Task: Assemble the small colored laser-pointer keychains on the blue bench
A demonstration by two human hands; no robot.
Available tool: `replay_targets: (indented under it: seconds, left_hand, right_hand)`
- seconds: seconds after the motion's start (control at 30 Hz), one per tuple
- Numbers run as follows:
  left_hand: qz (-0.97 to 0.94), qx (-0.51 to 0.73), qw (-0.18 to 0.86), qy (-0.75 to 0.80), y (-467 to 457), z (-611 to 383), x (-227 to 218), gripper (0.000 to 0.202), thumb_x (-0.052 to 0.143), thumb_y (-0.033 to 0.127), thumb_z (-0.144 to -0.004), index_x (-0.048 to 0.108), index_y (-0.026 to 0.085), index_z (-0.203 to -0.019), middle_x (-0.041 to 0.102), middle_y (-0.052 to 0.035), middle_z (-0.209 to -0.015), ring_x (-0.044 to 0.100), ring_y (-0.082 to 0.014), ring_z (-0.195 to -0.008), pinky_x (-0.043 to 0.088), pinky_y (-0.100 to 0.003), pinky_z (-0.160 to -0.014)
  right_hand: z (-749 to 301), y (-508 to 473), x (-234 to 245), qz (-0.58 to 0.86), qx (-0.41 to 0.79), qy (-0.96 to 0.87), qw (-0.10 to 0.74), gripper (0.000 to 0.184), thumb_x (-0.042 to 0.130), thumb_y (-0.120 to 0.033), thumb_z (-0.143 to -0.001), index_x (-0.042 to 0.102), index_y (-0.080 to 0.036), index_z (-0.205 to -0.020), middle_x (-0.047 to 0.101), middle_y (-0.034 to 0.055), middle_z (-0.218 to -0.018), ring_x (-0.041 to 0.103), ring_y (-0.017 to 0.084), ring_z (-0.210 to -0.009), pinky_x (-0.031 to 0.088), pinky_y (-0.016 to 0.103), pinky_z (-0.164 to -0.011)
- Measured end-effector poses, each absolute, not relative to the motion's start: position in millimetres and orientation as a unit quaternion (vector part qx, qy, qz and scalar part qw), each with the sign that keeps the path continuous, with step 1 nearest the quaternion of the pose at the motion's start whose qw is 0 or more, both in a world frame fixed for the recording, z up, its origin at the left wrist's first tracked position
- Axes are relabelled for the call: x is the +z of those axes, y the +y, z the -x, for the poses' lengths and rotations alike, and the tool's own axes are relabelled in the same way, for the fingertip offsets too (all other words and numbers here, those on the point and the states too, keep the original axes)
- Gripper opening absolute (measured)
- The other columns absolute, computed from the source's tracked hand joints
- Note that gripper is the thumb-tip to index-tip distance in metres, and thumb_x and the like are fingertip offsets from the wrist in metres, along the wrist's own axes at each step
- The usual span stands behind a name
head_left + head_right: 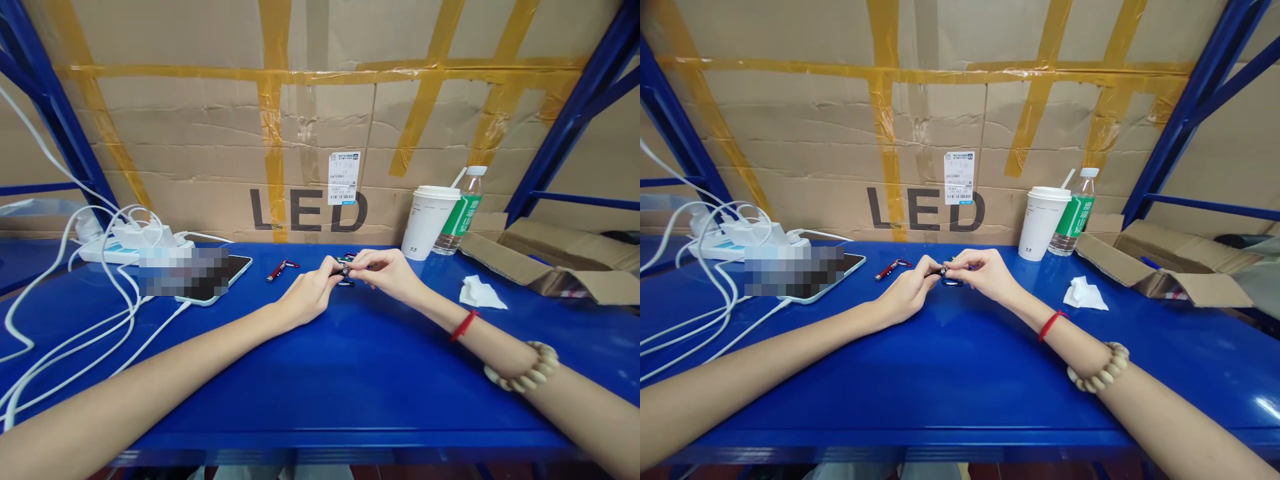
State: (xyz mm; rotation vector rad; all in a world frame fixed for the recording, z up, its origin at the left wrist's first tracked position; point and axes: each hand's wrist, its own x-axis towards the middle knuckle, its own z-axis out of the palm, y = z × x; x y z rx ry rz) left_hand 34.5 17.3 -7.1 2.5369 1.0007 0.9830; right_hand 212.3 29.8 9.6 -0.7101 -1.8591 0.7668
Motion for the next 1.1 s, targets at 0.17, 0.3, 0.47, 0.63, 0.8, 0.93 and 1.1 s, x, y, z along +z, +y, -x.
replay_targets:
  seconds: [0.17,0.3,0.47,0.63,0.8,0.93,1.1]
  left_hand:
    - [-0.880,0.324,0.122,0.325,20.0,-34.1,-9.3,0.016,0.030,0.026,-0.086,0.038,0.021,-0.098,0.058,-0.0043,-0.095,0.059,-0.0177,-0.082,0.042,-0.026,-0.067]
    - [-0.885,0.309,0.115,0.328,20.1,-34.6,-9.0,0.015,0.030,0.026,-0.086,0.038,0.021,-0.098,0.057,-0.0048,-0.101,0.057,-0.0188,-0.091,0.043,-0.026,-0.070]
    - [-0.893,0.288,0.096,0.331,19.4,-34.6,-9.3,0.013,0.030,0.026,-0.086,0.039,0.020,-0.095,0.057,-0.0042,-0.096,0.058,-0.0190,-0.087,0.043,-0.026,-0.069]
    - [-0.900,0.293,0.066,0.314,19.8,-34.2,-10.0,0.011,0.031,0.024,-0.086,0.040,0.020,-0.091,0.058,-0.0046,-0.093,0.058,-0.0181,-0.082,0.043,-0.025,-0.066]
    - [-0.900,0.307,0.040,0.308,19.8,-34.2,-9.5,0.010,0.032,0.023,-0.086,0.041,0.020,-0.089,0.058,-0.0042,-0.094,0.057,-0.0176,-0.085,0.043,-0.026,-0.070]
    - [-0.896,0.306,0.022,0.322,18.8,-33.8,-8.6,0.011,0.032,0.024,-0.086,0.043,0.020,-0.088,0.058,-0.0042,-0.092,0.057,-0.0169,-0.086,0.043,-0.026,-0.073]
    - [-0.892,0.313,0.019,0.326,17.2,-33.8,-7.7,0.012,0.032,0.025,-0.086,0.043,0.020,-0.087,0.058,-0.0048,-0.096,0.055,-0.0166,-0.090,0.043,-0.026,-0.075]
  right_hand:
    - [-216.3,29.4,11.6,0.285,0.297,-0.786,0.461,0.021,0.070,-0.035,-0.057,0.065,-0.015,-0.061,0.060,0.0032,-0.067,0.049,0.008,-0.049,0.038,0.021,-0.036]
    - [-217.8,27.6,13.6,0.295,0.255,-0.807,0.443,0.021,0.070,-0.037,-0.057,0.065,-0.017,-0.058,0.060,0.0035,-0.065,0.052,0.011,-0.054,0.041,0.023,-0.040]
    - [-216.9,26.3,14.8,0.310,0.223,-0.818,0.429,0.024,0.069,-0.041,-0.057,0.065,-0.017,-0.055,0.061,0.0038,-0.063,0.053,0.013,-0.056,0.042,0.023,-0.042]
    - [-215.3,25.3,14.6,0.316,0.211,-0.822,0.424,0.024,0.069,-0.040,-0.057,0.064,-0.017,-0.053,0.060,0.0035,-0.062,0.053,0.013,-0.056,0.041,0.023,-0.042]
    - [-214.9,26.1,13.4,0.323,0.217,-0.823,0.414,0.025,0.068,-0.039,-0.059,0.062,-0.015,-0.054,0.059,0.0033,-0.061,0.050,0.011,-0.053,0.041,0.023,-0.043]
    - [-215.0,27.6,11.6,0.326,0.233,-0.817,0.415,0.026,0.067,-0.039,-0.059,0.061,-0.014,-0.054,0.058,0.0028,-0.060,0.049,0.010,-0.051,0.040,0.022,-0.043]
    - [-212.6,26.0,11.9,0.353,0.263,-0.796,0.415,0.029,0.064,-0.039,-0.063,0.057,-0.013,-0.053,0.053,0.0004,-0.050,0.044,0.007,-0.043,0.036,0.020,-0.040]
